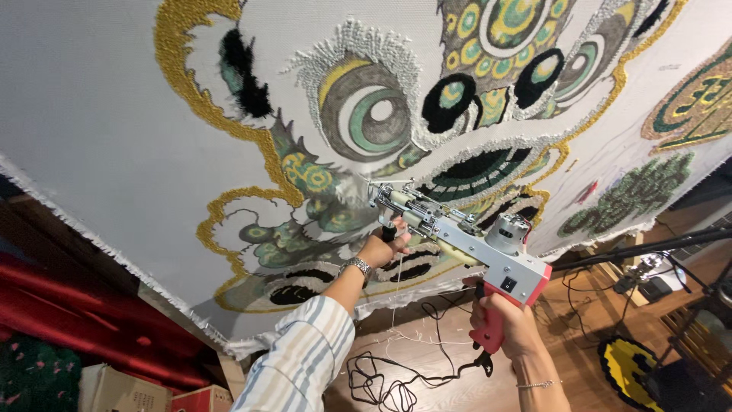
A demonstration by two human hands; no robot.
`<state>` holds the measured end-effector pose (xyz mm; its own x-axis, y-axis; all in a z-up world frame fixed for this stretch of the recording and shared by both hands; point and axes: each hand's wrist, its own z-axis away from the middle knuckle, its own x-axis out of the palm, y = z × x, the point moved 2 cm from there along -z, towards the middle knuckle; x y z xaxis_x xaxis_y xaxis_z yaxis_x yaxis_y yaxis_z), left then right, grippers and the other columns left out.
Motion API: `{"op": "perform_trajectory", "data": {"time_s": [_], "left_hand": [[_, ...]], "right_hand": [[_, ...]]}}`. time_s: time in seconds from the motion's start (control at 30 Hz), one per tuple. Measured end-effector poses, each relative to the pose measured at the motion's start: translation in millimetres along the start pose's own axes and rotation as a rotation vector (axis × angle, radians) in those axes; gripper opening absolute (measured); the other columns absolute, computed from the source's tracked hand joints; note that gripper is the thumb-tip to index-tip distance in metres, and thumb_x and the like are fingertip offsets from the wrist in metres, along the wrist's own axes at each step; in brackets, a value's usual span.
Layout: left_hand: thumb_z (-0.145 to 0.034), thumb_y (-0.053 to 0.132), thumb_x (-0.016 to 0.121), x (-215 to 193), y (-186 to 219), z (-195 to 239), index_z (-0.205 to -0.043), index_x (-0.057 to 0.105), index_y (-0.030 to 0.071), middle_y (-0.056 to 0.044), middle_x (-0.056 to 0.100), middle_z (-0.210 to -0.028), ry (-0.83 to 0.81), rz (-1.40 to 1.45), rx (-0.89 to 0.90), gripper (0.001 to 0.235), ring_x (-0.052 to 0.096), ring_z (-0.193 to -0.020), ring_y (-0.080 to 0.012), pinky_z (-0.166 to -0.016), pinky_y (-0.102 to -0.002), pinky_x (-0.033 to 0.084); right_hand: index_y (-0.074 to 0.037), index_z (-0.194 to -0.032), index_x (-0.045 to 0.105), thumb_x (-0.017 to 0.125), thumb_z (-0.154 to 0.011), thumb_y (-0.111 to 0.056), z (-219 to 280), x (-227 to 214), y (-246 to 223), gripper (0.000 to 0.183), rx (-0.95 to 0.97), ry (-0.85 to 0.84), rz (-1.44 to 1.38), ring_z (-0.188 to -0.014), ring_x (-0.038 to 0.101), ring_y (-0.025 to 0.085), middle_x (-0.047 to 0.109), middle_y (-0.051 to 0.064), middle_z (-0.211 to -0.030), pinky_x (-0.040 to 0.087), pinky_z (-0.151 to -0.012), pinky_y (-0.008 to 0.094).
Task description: The person uses a handheld electric tufting gun to apply white yarn to a large canvas featuring a stylized dragon design. They guide the tool along the contours of the artwork, filling in specific sections with dense loops of yarn. The process involves steady hand movements to maintain consistent coverage and alignment with the pre-drawn pattern.
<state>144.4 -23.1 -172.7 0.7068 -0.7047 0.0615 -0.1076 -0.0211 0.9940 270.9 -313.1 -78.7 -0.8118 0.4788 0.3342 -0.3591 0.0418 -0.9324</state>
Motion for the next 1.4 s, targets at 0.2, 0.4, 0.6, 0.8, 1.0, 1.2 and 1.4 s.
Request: {"op": "perform_trajectory", "data": {"time_s": [0.2, 0.4, 0.6, 0.8, 1.0, 1.2, 1.4], "left_hand": [[-0.094, 0.032, 0.071, 13.9, 0.5, 13.7, -0.122, 0.076, 0.007, 0.000, 0.076, -0.096, -0.205, -0.099, -0.162, 0.038, 0.067, -0.067, -0.0077, -0.056, -0.024, 0.052], [-0.094, 0.022, 0.071, 11.6, -9.2, 24.3, -0.109, 0.075, 0.002, -0.005, 0.079, -0.098, -0.211, -0.089, -0.168, 0.026, 0.068, -0.070, -0.0051, -0.055, -0.026, 0.055], [-0.091, 0.022, 0.069, -11.9, -10.2, 48.1, -0.109, 0.076, 0.006, -0.005, 0.079, -0.090, -0.103, -0.168, -0.338, 0.025, 0.054, -0.051, -0.0078, -0.048, -0.025, 0.047], [-0.086, 0.021, 0.077, -29.5, -21.3, 54.3, -0.095, 0.072, -0.002, -0.008, 0.077, -0.086, -0.062, -0.244, -0.345, 0.025, 0.061, -0.053, -0.0102, -0.049, -0.027, 0.051], [-0.083, 0.022, 0.078, -43.6, -33.0, 47.9, -0.089, 0.069, 0.003, -0.006, 0.074, -0.078, -0.038, -0.333, -0.346, 0.023, 0.065, -0.052, -0.0120, -0.049, -0.027, 0.052], [-0.084, 0.024, 0.079, -49.3, -31.8, 47.3, -0.088, 0.068, 0.003, -0.007, 0.069, -0.072, -0.025, -0.347, -0.395, 0.024, 0.065, -0.051, -0.0130, -0.049, -0.028, 0.053], [-0.083, 0.024, 0.079, -53.1, -25.3, 48.3, -0.084, 0.063, 0.004, -0.005, 0.074, -0.077, -0.029, -0.311, -0.390, 0.025, 0.063, -0.050, -0.0127, -0.047, -0.028, 0.051]], "right_hand": [[0.008, -0.106, 0.050, 0.059, -0.077, -0.010, 8.5, -38.4, 11.6, 0.035, 0.007, 0.011, -0.044, -0.050, 0.050, 0.024, 0.050, 0.011, -0.061, 0.045, -0.049, 0.041], [0.010, -0.120, 0.065, 0.057, -0.076, -0.012, 9.4, -41.8, 23.8, 0.050, -0.012, -0.008, -0.103, -0.054, 0.047, 0.017, 0.048, 0.006, -0.065, 0.041, -0.051, 0.034], [0.010, -0.117, 0.065, 0.057, -0.077, -0.013, 5.4, -27.3, 46.1, 0.047, 0.111, 0.037, -0.107, -0.052, 0.046, 0.020, 0.049, 0.009, -0.064, 0.044, -0.053, 0.036], [0.007, -0.118, 0.066, 0.055, -0.080, -0.013, 5.6, -10.3, 55.9, 0.044, 0.137, 0.007, -0.146, -0.054, 0.046, 0.019, 0.049, 0.008, -0.064, 0.043, -0.054, 0.035], [0.007, -0.116, 0.066, 0.055, -0.081, -0.014, 2.9, 0.8, 55.9, 0.042, 0.114, -0.007, -0.143, -0.053, 0.046, 0.018, 0.049, 0.008, -0.063, 0.043, -0.053, 0.035], [0.007, -0.115, 0.066, 0.055, -0.081, -0.014, 0.8, 11.2, 56.4, 0.041, 0.106, 0.000, -0.150, -0.053, 0.046, 0.018, 0.048, 0.007, -0.063, 0.043, -0.052, 0.035], [0.008, -0.116, 0.065, 0.054, -0.081, -0.012, -1.7, 18.9, 56.3, 0.041, 0.100, 0.017, -0.142, -0.052, 0.045, 0.019, 0.049, 0.009, -0.064, 0.043, -0.051, 0.035]]}}
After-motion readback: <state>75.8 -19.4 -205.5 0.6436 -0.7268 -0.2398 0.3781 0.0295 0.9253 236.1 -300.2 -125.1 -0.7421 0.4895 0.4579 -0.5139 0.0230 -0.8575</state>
